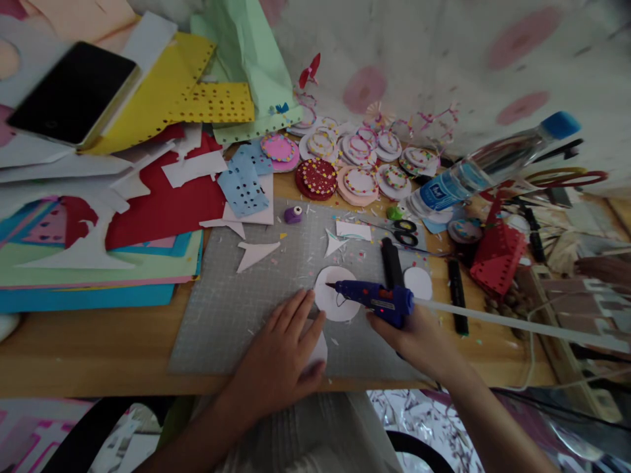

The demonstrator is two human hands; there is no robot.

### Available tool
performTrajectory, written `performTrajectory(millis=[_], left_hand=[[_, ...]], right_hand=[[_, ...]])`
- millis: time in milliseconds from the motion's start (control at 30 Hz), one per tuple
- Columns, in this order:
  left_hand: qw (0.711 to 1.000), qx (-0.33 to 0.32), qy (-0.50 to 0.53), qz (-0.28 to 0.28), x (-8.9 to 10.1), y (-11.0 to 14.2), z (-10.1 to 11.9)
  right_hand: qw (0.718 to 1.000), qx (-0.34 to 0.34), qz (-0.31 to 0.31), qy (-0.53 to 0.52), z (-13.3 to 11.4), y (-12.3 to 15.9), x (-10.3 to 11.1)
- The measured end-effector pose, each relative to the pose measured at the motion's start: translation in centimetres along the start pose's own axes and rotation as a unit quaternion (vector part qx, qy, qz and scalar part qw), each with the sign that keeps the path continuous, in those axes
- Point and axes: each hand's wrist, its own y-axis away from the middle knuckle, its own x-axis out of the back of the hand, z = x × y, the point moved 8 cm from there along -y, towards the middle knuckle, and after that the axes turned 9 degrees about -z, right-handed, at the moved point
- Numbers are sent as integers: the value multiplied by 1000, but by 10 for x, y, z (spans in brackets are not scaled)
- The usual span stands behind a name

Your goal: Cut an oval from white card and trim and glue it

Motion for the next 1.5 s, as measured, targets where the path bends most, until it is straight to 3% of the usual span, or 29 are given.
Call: performTrajectory(millis=[633,833,1033,1267,1500], left_hand=[[1000,3,-8,-6,-2,0,-1],[1000,2,-9,-4,-1,0,0],[1000,6,-8,-2,-2,0,-1],[1000,2,-9,1,0,1,0],[1000,5,-7,-2,-1,-1,0]], right_hand=[[999,-28,-4,44,-1,10,-1],[998,-37,-35,30,1,13,-2],[998,-65,20,-16,18,6,11],[998,-60,-27,20,10,-1,-1],[994,-100,-32,35,20,0,1]])
